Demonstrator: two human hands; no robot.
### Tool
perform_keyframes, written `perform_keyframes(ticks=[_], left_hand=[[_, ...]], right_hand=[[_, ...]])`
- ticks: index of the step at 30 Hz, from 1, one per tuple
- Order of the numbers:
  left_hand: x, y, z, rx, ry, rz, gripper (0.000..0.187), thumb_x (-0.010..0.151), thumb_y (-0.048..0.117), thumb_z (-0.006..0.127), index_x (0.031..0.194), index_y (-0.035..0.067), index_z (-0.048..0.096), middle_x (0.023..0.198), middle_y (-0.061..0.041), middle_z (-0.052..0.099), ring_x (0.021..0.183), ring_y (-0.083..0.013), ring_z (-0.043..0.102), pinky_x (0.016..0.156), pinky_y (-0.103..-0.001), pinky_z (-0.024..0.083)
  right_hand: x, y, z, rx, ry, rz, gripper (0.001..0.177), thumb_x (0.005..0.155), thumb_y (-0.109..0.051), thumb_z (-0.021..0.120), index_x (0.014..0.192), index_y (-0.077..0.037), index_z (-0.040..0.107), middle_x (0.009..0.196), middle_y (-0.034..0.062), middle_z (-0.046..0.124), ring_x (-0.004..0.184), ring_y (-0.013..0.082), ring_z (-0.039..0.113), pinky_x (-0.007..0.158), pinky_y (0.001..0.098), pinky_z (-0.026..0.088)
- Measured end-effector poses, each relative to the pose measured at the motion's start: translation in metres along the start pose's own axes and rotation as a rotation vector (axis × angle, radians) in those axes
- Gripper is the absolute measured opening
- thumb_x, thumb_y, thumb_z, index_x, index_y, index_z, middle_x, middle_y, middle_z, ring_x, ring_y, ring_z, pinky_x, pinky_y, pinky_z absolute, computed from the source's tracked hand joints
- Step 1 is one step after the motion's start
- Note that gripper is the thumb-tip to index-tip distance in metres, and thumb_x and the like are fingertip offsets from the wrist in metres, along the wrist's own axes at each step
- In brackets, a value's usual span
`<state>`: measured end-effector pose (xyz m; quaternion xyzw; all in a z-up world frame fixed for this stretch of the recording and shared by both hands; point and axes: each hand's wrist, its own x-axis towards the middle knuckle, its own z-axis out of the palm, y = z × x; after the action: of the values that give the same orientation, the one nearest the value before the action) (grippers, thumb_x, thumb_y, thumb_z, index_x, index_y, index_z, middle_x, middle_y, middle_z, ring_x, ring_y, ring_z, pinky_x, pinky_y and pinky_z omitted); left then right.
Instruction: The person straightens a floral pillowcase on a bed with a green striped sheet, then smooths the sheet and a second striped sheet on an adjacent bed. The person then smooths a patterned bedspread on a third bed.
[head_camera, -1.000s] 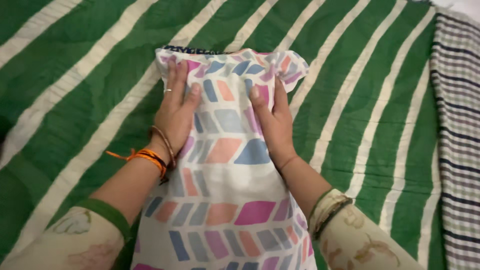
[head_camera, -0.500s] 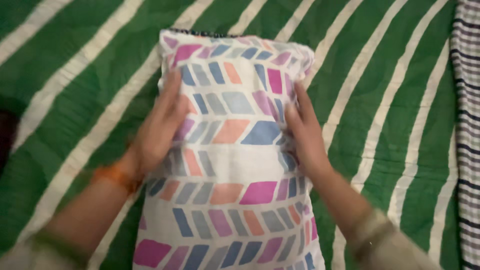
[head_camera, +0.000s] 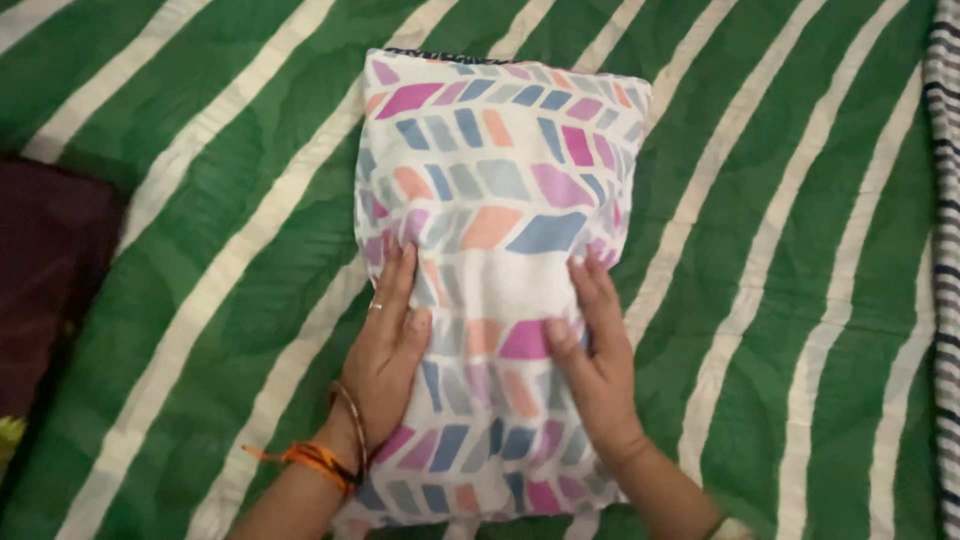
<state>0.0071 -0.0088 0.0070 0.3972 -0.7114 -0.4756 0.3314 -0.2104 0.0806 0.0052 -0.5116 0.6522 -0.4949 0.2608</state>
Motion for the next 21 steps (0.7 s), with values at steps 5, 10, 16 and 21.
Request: perform_keyframes(ticks=[5,10,16,21], left_hand=[[-0.015,0.007,-0.016,0.109,0.022,0.03,0.063,0.106,0.029,0.041,0.162,0.003,0.027,0.171,-0.019,0.026,0.16,-0.0341,0.022,0.126,-0.04,0.019],[-0.052,0.006,0.007,0.312,0.076,0.066,0.068,0.101,0.034,0.047,0.16,0.003,0.033,0.168,-0.02,0.029,0.157,-0.0408,0.021,0.123,-0.042,0.022],[-0.047,-0.011,0.013,0.502,0.075,0.036,0.063,0.102,0.036,0.048,0.155,0.002,0.04,0.166,-0.022,0.031,0.153,-0.0431,0.023,0.122,-0.049,0.022],[-0.006,0.017,-0.004,0.557,0.082,0.051,0.053,0.092,0.031,0.062,0.139,0.007,0.057,0.154,-0.018,0.047,0.143,-0.0383,0.04,0.119,-0.048,0.029]], right_hand=[[-0.019,0.01,-0.02,0.064,0.055,0.079,0.053,0.104,-0.023,0.053,0.154,-0.004,0.046,0.163,0.0156,0.044,0.152,0.026,0.039,0.124,0.0369,0.028],[-0.061,0.016,0.0,-0.064,0.215,0.285,0.061,0.098,-0.026,0.053,0.155,-0.005,0.042,0.153,0.0141,0.051,0.142,0.0246,0.048,0.117,0.0353,0.035],[-0.058,0.0,0.013,-0.093,0.135,0.064,0.063,0.102,-0.032,0.055,0.153,0.003,0.041,0.158,0.021,0.043,0.148,0.0335,0.041,0.121,0.0405,0.03],[-0.045,-0.05,-0.001,-0.475,0.243,0.176,0.057,0.085,-0.041,0.069,0.121,0.002,0.06,0.122,0.0228,0.059,0.116,0.0377,0.057,0.1,0.0455,0.044]])
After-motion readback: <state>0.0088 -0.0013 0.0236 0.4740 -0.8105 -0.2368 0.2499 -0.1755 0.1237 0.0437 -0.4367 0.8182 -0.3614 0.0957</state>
